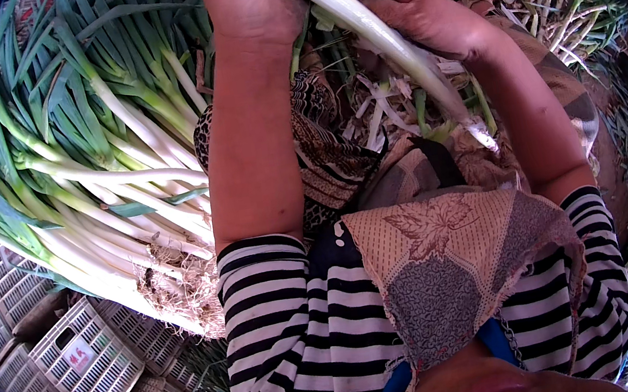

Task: The person sits on the ground and peels the outer layers off green onions by hand. They pick up each onion, strip away the dry outer skin, and place the cleaned vegetable into a pile.

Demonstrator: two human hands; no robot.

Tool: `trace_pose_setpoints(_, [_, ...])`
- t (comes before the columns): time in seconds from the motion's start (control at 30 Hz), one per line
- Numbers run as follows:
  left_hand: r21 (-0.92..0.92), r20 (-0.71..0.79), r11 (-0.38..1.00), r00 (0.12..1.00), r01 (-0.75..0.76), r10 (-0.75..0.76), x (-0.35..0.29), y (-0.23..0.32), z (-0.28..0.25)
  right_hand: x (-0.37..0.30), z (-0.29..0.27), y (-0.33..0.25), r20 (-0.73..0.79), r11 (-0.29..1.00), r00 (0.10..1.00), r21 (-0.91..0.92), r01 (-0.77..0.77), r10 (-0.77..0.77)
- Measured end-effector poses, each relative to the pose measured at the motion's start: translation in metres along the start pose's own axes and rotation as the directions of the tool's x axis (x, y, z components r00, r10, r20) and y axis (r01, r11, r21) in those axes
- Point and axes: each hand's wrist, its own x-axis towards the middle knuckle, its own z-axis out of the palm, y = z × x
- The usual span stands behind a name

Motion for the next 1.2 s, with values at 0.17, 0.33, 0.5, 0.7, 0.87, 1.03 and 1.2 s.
trace_pose_setpoints(0.17, [0.116,-0.133,0.990,0.987,-0.074,0.090,0.004,-0.014,0.031,0.027,-0.010,0.084,0.067,0.902,0.989,-0.421,-0.094,0.134])
trace_pose_setpoints(0.33, [0.714,-0.585,0.505,0.809,0.485,0.049,0.001,-0.027,0.018,0.020,-0.028,0.074,0.003,0.908,0.999,0.418,-0.040,0.043])
trace_pose_setpoints(0.5, [0.762,-0.601,0.244,0.795,0.600,-0.079,-0.007,-0.046,-0.003,0.014,-0.033,0.065,-0.505,0.947,0.844,0.322,-0.012,0.182])
trace_pose_setpoints(0.7, [0.625,-0.678,0.531,0.735,0.573,0.005,0.000,-0.038,0.021,-0.017,-0.042,0.086,-0.453,0.977,0.874,0.193,-0.094,0.174])
trace_pose_setpoints(0.87, [0.538,-0.603,0.842,0.707,0.021,0.368,0.014,-0.002,-0.005,-0.071,-0.037,0.108,-0.322,0.996,0.944,-0.026,-0.089,0.076])
trace_pose_setpoints(1.03, [0.450,-0.577,0.892,0.745,-0.051,0.334,0.026,0.064,-0.153,-0.135,-0.044,0.107,0.044,0.996,0.999,-0.088,-0.002,0.006])
trace_pose_setpoints(1.2, [0.366,-0.747,0.930,0.608,0.039,0.269,0.013,0.106,-0.216,-0.233,-0.059,0.154,-0.037,0.970,0.994,0.226,-0.092,0.103])
